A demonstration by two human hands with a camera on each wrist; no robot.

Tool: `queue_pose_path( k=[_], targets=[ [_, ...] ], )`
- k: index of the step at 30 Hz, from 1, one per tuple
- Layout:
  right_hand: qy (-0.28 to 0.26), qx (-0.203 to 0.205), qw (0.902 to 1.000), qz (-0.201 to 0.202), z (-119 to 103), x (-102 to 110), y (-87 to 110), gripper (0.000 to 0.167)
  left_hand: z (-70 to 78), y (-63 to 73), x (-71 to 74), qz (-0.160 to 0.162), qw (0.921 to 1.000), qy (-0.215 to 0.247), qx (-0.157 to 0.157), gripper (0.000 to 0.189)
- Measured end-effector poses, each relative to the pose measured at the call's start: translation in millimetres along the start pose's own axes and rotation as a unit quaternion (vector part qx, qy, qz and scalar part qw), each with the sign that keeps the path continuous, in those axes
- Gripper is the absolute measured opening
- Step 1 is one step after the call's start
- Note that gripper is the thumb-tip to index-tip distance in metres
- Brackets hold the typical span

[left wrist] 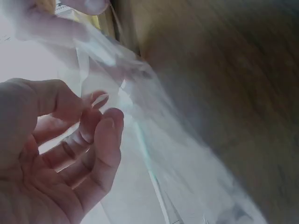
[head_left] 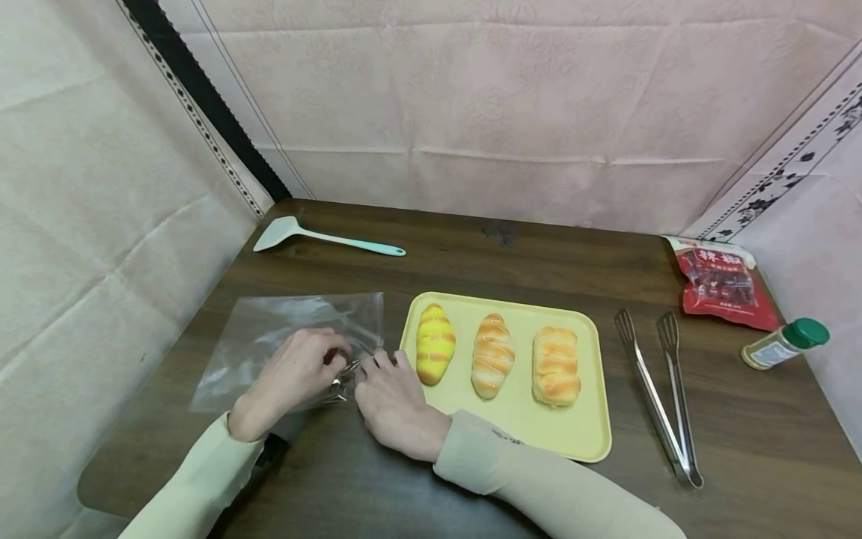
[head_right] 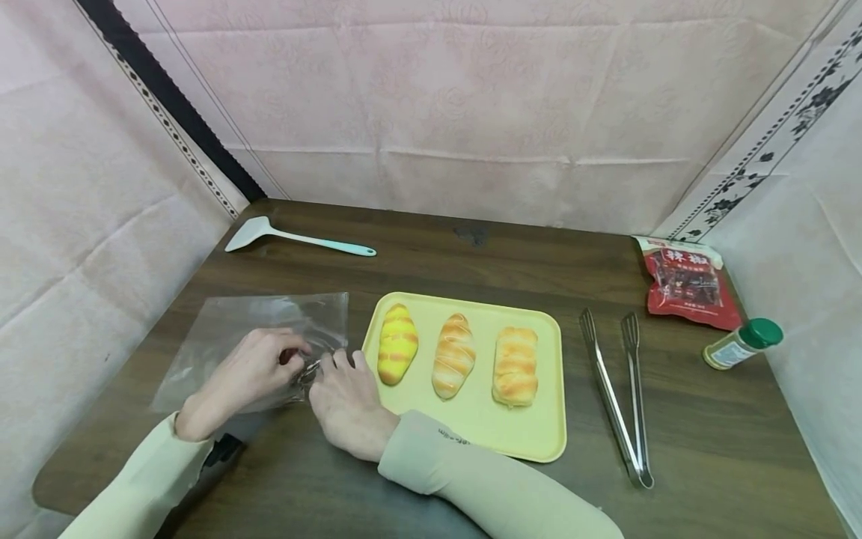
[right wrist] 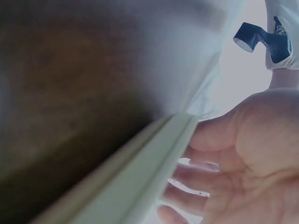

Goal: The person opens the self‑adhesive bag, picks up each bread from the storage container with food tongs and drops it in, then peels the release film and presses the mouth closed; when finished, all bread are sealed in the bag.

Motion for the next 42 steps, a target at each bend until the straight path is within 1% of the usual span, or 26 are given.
queue_pose_path(
  k=[3,8,9,11,12,16,18,20,24,26,28,29,31,33,35,37,38,39,42],
  targets=[
    [-0.002,0.005,1.0000,-0.007,-2.0,-0.9,1.1,0.027,2.9,1.8,2.6,0.024,0.9996,-0.016,0.003,0.009],
    [-0.007,0.007,0.9998,-0.014,-3.2,-0.6,-0.8,0.026,7.8,3.5,5.4,0.074,0.9964,-0.040,0.008,0.015],
    [-0.008,0.007,0.9998,-0.016,-3.1,-0.6,-1.4,0.025,8.2,3.9,5.7,0.081,0.9957,-0.043,0.012,0.014],
    [-0.010,0.005,0.9997,-0.021,-3.4,-1.3,-2.7,0.028,8.2,5.2,5.4,0.087,0.9950,-0.042,0.024,0.011],
    [-0.012,0.005,0.9996,-0.026,-3.7,-1.9,-3.2,0.031,8.1,6.2,5.2,0.088,0.9948,-0.040,0.031,0.013],
    [-0.010,0.010,0.9989,-0.046,-5.1,-6.7,-4.1,0.042,9.5,10.6,8.4,0.101,0.9931,-0.031,0.051,0.032],
    [-0.003,0.015,0.9988,-0.048,-5.9,-8.3,-3.8,0.041,10.6,12.7,12.1,0.116,0.9914,-0.030,0.052,0.036],
    [0.007,0.019,0.9988,-0.045,-6.5,-8.5,-3.0,0.039,10.9,14.0,15.6,0.130,0.9897,-0.027,0.054,0.032],
    [0.016,0.018,0.9992,-0.033,-6.7,-7.0,-0.9,0.035,8.3,14.5,20.9,0.150,0.9864,-0.021,0.064,0.013],
    [0.018,0.017,0.9993,-0.027,-6.8,-6.1,-0.3,0.035,6.5,14.9,23.6,0.161,0.9841,-0.025,0.071,0.011],
    [0.018,0.016,0.9995,-0.021,-7.1,-5.6,0.0,0.035,4.5,15.5,26.0,0.170,0.9820,-0.030,0.077,0.015],
    [0.018,0.016,0.9995,-0.018,-7.4,-5.3,-0.1,0.035,3.7,15.8,26.6,0.169,0.9819,-0.033,0.080,0.020],
    [0.021,0.016,0.9995,-0.017,-8.1,-5.1,0.0,0.036,2.4,16.5,26.6,0.152,0.9837,-0.037,0.089,0.031],
    [0.026,0.018,0.9994,-0.014,-9.1,-4.7,0.4,0.037,-0.4,17.9,24.9,0.119,0.9866,-0.035,0.106,0.040],
    [0.030,0.019,0.9993,-0.006,-9.8,-3.6,1.0,0.037,-3.5,20.7,23.7,0.085,0.9877,-0.033,0.127,0.045],
    [0.034,0.019,0.9992,0.003,-10.2,-2.4,1.8,0.037,-6.0,23.5,24.6,0.067,0.9872,-0.032,0.141,0.041],
    [0.037,0.019,0.9991,0.007,-10.3,-2.0,2.3,0.037,-7.0,24.6,25.4,0.063,0.9871,-0.033,0.143,0.038],
    [0.038,0.019,0.9990,0.011,-10.3,-1.7,2.6,0.038,-7.9,25.5,26.6,0.064,0.9869,-0.035,0.144,0.032],
    [0.041,0.018,0.9989,0.008,-10.2,-2.1,2.9,0.040,-8.8,26.1,31.0,0.080,0.9866,-0.047,0.134,0.015]
  ],
)
Point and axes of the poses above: each hand's wrist, its own y-axis away from the middle knuckle, its own x-axis out of the back of the hand, z = x × y, the point moved 7 cm from there along -y, towards the middle knuckle, and after that the axes turned 6 degrees about z, right-handed, at the moved point
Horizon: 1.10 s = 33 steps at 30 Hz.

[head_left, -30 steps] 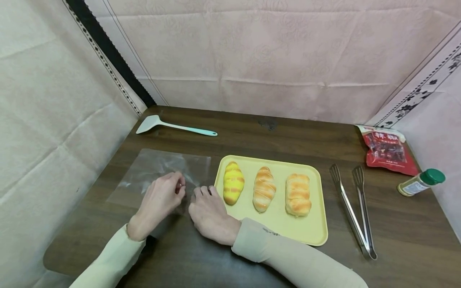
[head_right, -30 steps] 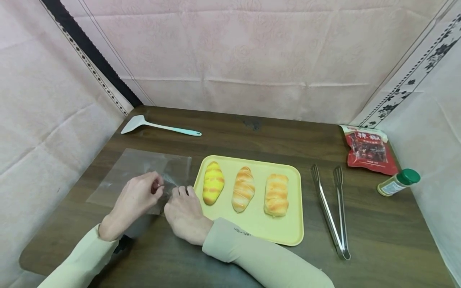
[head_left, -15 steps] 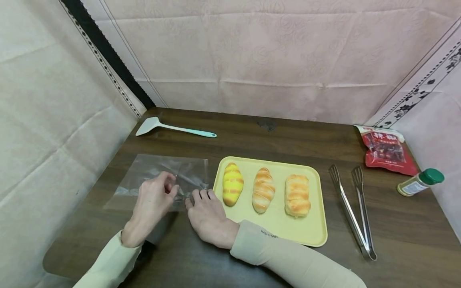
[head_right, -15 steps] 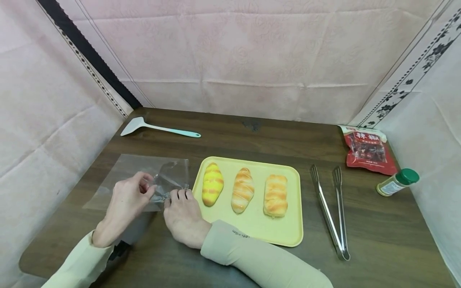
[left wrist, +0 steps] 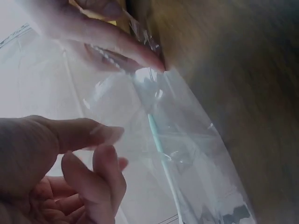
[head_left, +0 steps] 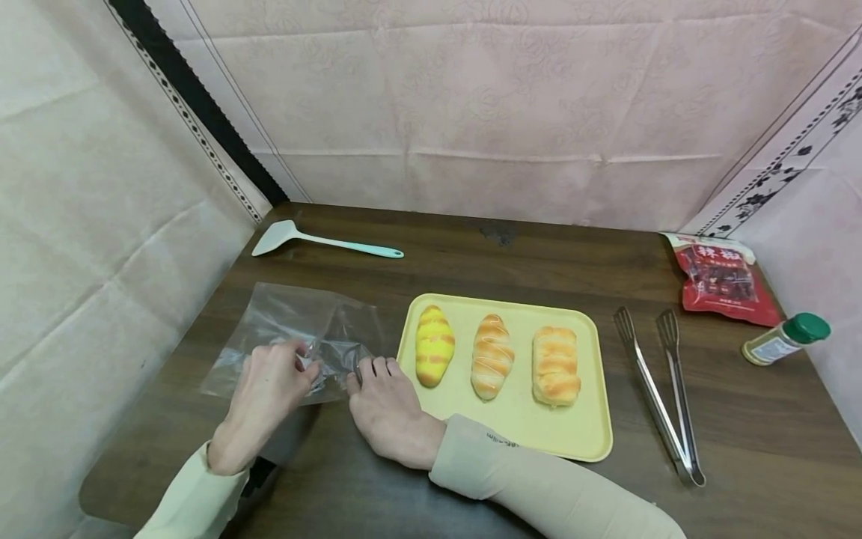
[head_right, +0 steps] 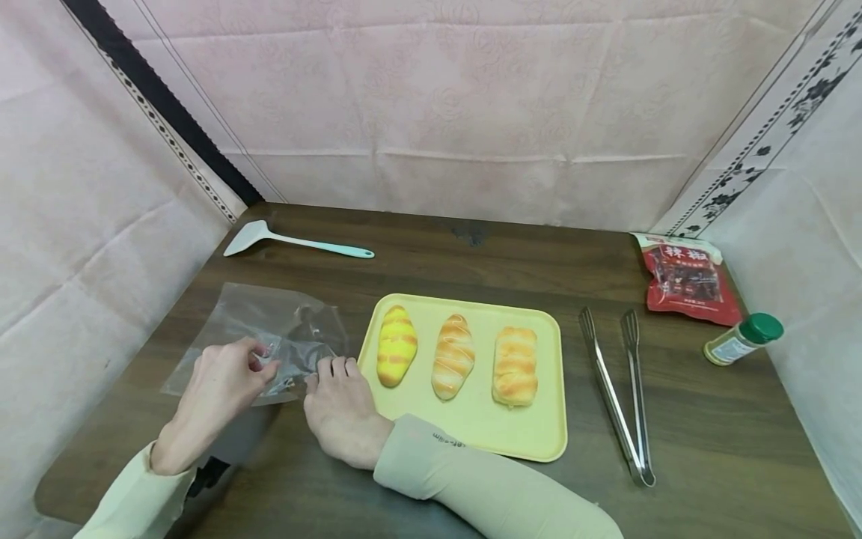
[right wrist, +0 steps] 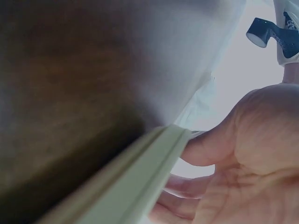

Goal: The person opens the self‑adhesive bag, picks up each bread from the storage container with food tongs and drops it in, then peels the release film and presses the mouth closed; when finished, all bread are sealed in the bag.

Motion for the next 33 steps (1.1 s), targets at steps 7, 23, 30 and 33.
queue_pose_path(
  k=[7,23,30,33],
  targets=[
    [-0.002,-0.001,1.0000,-0.006,0.4,-0.1,-0.4,0.040,3.4,-1.2,5.9,0.042,0.9991,-0.003,-0.009,0.016],
    [-0.027,0.005,0.9990,-0.035,5.3,-3.8,-4.5,0.039,10.2,-8.0,-9.6,0.008,0.9989,0.028,-0.037,0.028],
    [-0.098,0.003,0.9951,0.018,16.5,16.0,-2.3,0.054,5.6,-13.2,-20.6,-0.008,0.9991,0.038,-0.018,0.025],
    [-0.129,-0.003,0.9904,0.050,24.3,31.0,4.6,0.053,5.1,-14.3,-22.8,-0.005,0.9991,0.038,-0.020,0.024]
  ],
)
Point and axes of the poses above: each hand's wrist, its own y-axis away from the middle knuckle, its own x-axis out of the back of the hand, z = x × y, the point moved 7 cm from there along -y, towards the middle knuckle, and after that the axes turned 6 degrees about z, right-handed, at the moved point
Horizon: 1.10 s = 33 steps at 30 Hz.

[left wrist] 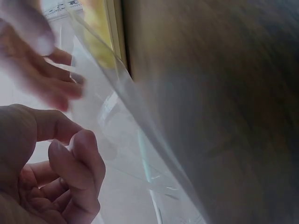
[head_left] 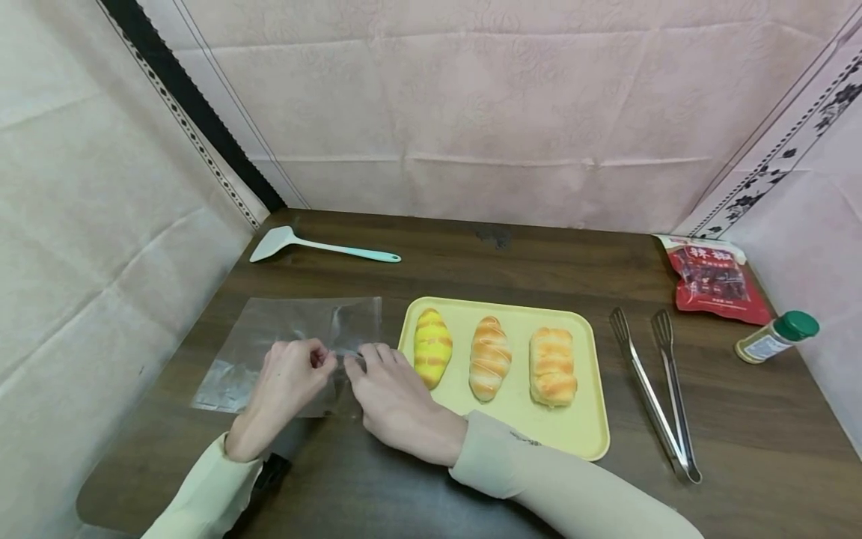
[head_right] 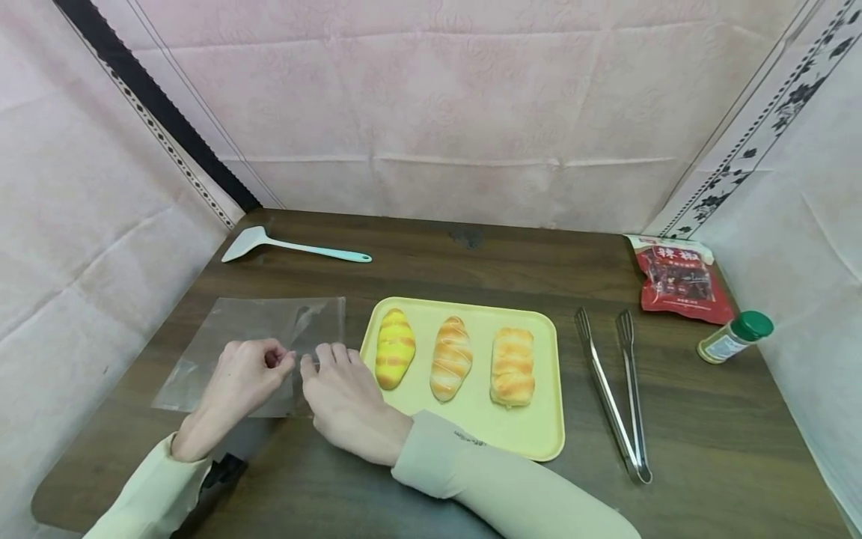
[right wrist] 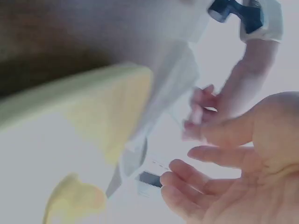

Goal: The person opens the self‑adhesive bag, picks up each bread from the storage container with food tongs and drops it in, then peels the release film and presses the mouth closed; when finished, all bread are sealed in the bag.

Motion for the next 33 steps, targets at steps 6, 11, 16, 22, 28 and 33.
queue_pose_path(
  k=[6,11,16,22,28,33],
  targets=[
    [-0.080,-0.020,0.9942,0.069,18.0,35.9,22.9,0.047,1.6,-1.6,-4.2,0.010,0.9998,-0.001,-0.018,0.023],
    [-0.150,-0.048,0.9786,0.133,45.4,62.7,56.2,0.052,3.3,-2.7,-7.5,0.006,0.9994,0.002,-0.034,0.026],
    [-0.161,-0.082,0.9631,0.200,76.2,82.2,98.0,0.057,0.1,-0.8,-4.4,0.015,0.9994,0.004,-0.032,0.026],
    [-0.104,-0.158,0.9430,0.274,119.6,95.0,157.5,0.060,-1.5,-0.7,-6.0,0.008,0.9995,0.004,-0.030,0.025],
    [-0.057,-0.274,0.9127,0.298,176.3,94.6,217.8,0.059,-0.6,-1.6,-6.2,0.017,0.9992,0.003,-0.036,0.025],
    [-0.035,-0.373,0.8966,0.237,223.4,78.7,259.4,0.060,-2.2,-0.6,-5.6,0.018,0.9993,0.003,-0.034,0.025]
  ],
)
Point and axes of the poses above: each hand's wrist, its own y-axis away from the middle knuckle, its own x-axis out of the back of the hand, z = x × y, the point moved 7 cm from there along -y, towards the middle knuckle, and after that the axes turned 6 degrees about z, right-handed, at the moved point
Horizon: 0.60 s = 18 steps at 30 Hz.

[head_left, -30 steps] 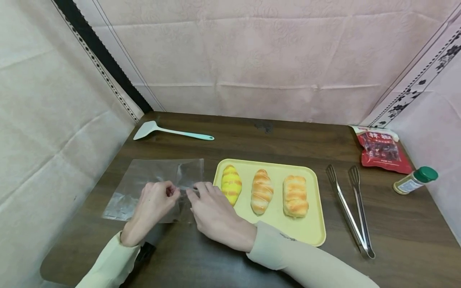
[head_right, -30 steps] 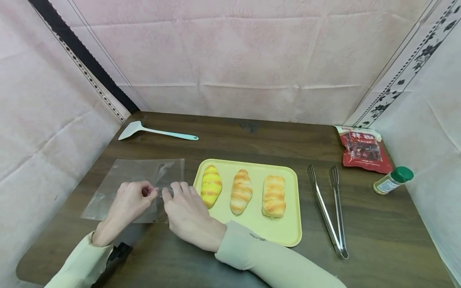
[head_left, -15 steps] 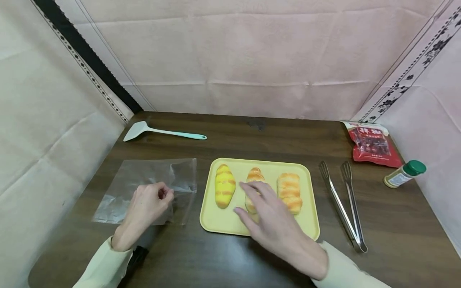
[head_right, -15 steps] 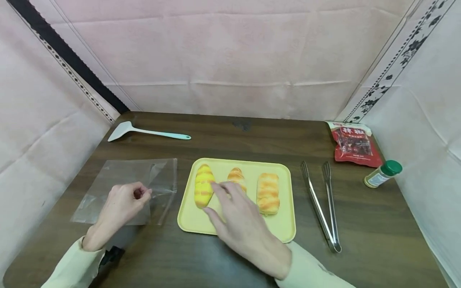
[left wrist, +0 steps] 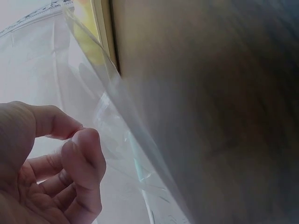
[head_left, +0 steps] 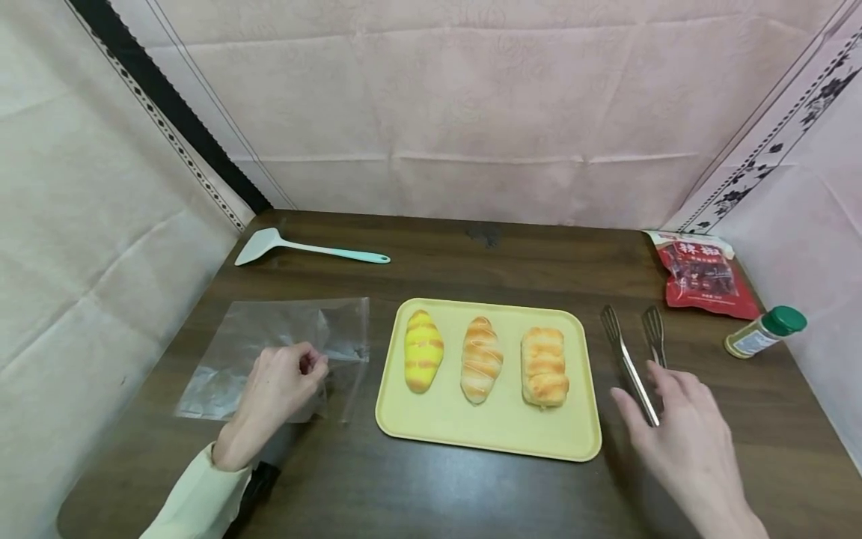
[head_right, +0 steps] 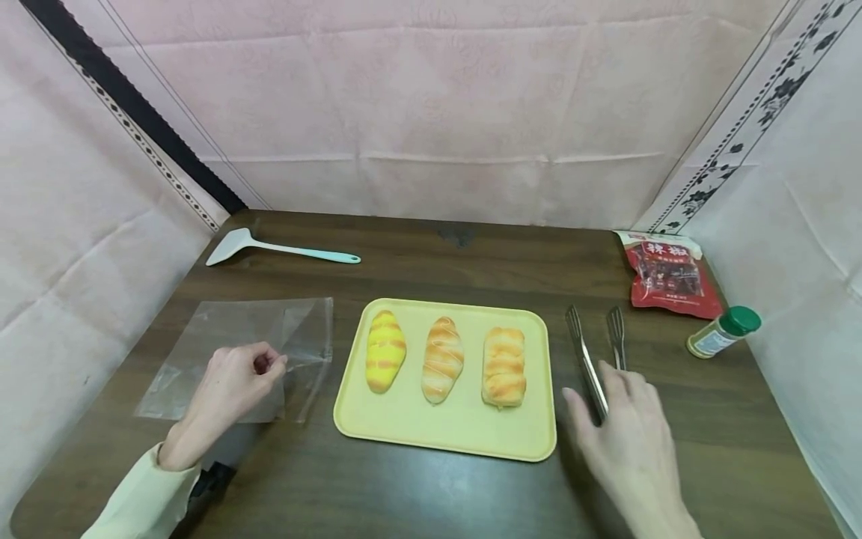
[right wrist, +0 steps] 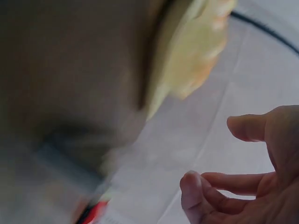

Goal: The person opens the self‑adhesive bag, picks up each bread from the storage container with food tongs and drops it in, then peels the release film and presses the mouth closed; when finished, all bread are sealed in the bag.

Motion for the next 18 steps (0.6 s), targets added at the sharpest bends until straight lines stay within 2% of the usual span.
queue_pose_path(
  k=[5,9,12,14,18],
  targets=[
    [0.063,-0.065,0.9940,-0.061,46.3,-6.1,-4.2,0.073,-0.7,0.7,-0.5,-0.002,1.0000,0.000,0.006,0.025],
    [0.087,-0.107,0.9788,-0.152,68.2,-17.7,-7.5,0.089,-1.3,1.3,-1.8,-0.005,0.9999,-0.001,0.009,0.024],
    [0.092,-0.112,0.9654,-0.217,77.5,-27.8,-6.5,0.099,-0.9,2.0,-2.5,-0.003,1.0000,0.000,0.006,0.024],
    [0.088,-0.111,0.9597,-0.243,80.9,-33.5,-5.7,0.102,-0.3,1.9,-2.4,0.000,1.0000,0.001,0.003,0.025],
    [0.082,-0.107,0.9560,-0.261,83.8,-38.7,-6.0,0.104,1.4,1.3,-1.5,0.002,1.0000,0.001,0.003,0.024]
  ],
)
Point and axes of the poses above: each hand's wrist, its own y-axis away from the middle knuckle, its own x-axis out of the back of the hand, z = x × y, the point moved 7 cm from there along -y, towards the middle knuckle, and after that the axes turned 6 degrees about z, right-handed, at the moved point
